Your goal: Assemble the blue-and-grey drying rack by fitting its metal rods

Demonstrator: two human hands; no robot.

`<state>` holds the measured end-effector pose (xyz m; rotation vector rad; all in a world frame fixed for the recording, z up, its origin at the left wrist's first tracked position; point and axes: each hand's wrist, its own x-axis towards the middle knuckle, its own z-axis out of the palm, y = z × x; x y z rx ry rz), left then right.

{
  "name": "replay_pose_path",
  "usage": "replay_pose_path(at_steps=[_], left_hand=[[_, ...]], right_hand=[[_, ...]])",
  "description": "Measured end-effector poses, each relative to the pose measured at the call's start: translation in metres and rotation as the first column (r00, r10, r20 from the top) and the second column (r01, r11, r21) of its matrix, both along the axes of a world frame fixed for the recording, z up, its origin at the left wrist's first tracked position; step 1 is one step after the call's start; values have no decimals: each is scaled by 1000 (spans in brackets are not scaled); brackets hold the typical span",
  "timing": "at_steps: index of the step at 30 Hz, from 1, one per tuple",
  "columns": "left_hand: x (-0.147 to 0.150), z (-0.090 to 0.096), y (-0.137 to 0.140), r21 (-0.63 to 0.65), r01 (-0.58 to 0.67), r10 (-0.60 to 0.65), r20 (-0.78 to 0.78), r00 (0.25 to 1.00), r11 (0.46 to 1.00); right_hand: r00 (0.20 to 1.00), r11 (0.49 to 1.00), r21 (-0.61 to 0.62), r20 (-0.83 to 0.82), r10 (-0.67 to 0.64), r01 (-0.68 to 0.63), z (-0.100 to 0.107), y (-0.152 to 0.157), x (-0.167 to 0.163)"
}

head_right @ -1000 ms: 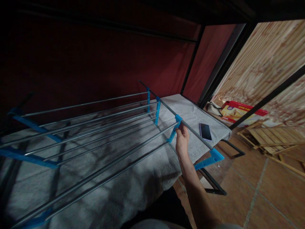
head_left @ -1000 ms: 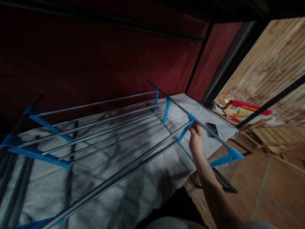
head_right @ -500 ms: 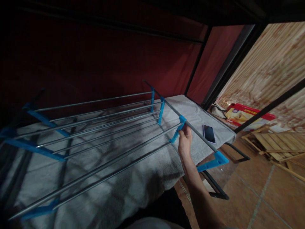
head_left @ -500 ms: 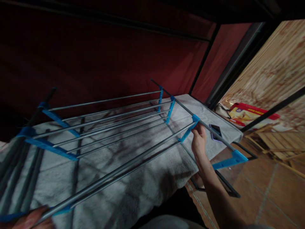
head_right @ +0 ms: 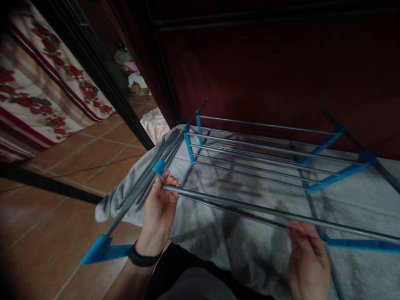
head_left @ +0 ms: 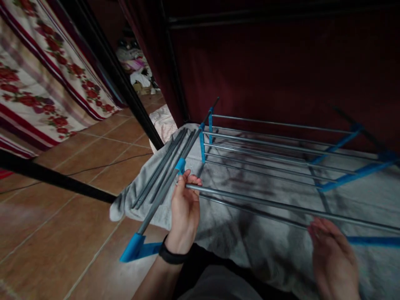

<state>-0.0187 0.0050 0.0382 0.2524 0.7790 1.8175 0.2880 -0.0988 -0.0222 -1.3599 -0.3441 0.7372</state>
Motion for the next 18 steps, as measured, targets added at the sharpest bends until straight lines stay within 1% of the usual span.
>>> replay_pose_path(at_steps=[1, 2, 4, 6, 9, 12, 14, 16, 18], left_hand=[[0, 0, -1, 9, 6, -6, 1, 1000, 1000], [-1, -1, -2, 14, 10, -10, 2, 1000, 1000], [-1, -2, -1, 15, 13, -13, 2, 1000, 1000], [-2, -2, -1, 8, 12, -12, -2, 1000, 1000], [-2, -2, 0, 4, 21, -21, -25, 999, 1000], [-3, -2, -1, -5, 32, -32, -63, 997, 999], [-4, -3, -1, -16, 34, -36, -87, 996, 999], [-5, -3, -1, -21, 36, -38, -109, 993, 999], [-5, -3, -1, -29, 50, -54, -127, 990, 998]], right_hand=[[992, 993, -21, -50, 118, -120, -12, 10, -10], [975, 977, -22, -76, 211, -213, -21, 19, -20], [942, 948, 26, -113, 317, -316, -27, 32, -36], [892, 908, 99, -174, 418, -406, -22, 39, -50], [780, 826, 170, -273, 563, -537, -5, 47, -67], [693, 768, 228, -335, 639, -599, 9, 55, -81], [658, 740, 272, -338, 672, -616, 16, 58, -90], [648, 723, 304, -319, 691, -621, 22, 61, -97], [668, 728, 310, -290, 685, -612, 27, 63, -101]])
